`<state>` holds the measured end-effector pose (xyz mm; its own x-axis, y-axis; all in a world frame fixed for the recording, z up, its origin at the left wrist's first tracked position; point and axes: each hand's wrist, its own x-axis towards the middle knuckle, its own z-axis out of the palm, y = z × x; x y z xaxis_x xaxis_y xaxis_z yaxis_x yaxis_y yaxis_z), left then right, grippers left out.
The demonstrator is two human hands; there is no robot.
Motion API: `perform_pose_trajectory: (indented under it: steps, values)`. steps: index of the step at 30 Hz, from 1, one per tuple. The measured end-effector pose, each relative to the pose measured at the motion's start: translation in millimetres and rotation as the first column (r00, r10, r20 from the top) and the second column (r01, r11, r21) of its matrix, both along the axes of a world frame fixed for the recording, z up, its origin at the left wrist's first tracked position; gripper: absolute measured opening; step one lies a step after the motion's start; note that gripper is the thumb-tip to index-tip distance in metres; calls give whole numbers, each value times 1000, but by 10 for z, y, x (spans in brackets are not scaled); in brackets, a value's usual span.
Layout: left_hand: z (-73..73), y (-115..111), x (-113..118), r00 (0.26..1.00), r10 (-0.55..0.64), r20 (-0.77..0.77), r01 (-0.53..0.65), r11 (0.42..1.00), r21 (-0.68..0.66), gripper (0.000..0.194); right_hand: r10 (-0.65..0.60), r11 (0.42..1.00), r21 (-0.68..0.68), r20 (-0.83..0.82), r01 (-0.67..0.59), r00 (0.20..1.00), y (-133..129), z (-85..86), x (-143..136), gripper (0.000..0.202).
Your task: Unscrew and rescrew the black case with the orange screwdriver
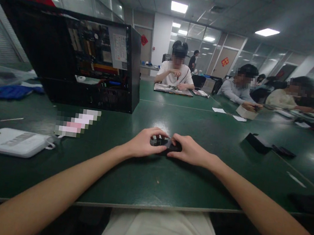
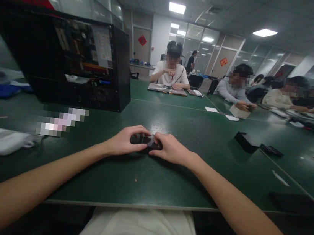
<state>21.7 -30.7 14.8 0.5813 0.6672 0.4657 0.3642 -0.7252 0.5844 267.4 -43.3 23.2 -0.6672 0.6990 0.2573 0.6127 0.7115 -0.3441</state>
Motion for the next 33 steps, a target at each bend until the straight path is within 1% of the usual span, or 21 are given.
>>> perform_pose_trajectory:
  steps: [3, 6, 8, 10, 12, 15, 19, 21, 23, 26, 29, 31, 33]
  values:
    - [-15, 1, 23, 1000, 2, -14, -2, 1000, -10, 33, -15, 1000, 0, -15, 15, 1000, 24, 98, 114, 34]
    - [-24, 6, 30, 1000, 18, -23, -19, 1000, -21, 31, -128, 992, 14, -19, 128, 992, 86, 256, 364, 37]
    - [-27, 7, 28, 999, 36, -29, -37, 999, -34, 31, -192, 981, -7, 29, 193, 981, 124, 347, 561, 42]
    - [-26, 6, 26, 998, 48, -35, -50, 998, -50, 32, -197, 977, -66, 112, 205, 974, 140, 402, 722, 46]
    - [-27, 5, 26, 998, 53, -39, -55, 997, -62, 33, -160, 972, -140, 190, 188, 969, 133, 413, 803, 48]
    - [-33, 7, 33, 998, 57, -37, -60, 996, -66, 34, -106, 965, -207, 250, 160, 963, 102, 367, 781, 45]
    - [-38, 5, 45, 998, 63, -29, -64, 996, -63, 34, -109, 974, -171, 232, 151, 967, 87, 282, 677, 30]
    - [-34, -1, 49, 998, 64, -28, -66, 996, -63, 34, -132, 979, -128, 187, 157, 974, 99, 277, 661, 22]
    - [-28, -8, 51, 997, 65, -28, -67, 996, -64, 34, -166, 982, -77, 106, 174, 980, 110, 311, 674, 19]
    - [-23, -14, 53, 997, 66, -30, -68, 995, -68, 33, -216, 976, -9, -81, 216, 973, 102, 411, 712, 27]
    - [-25, -18, 56, 997, 69, -29, -71, 995, -77, 33, -218, 969, 49, -303, 244, 928, 53, 515, 702, 38]
    - [-29, -26, 61, 997, 67, -29, -69, 994, -81, 33, -190, 964, 91, -425, 250, 885, 6, 571, 644, 37]
    - [-34, -40, 68, 998, 63, -32, -65, 994, -83, 32, -145, 963, 127, -496, 237, 856, -42, 618, 544, 35]
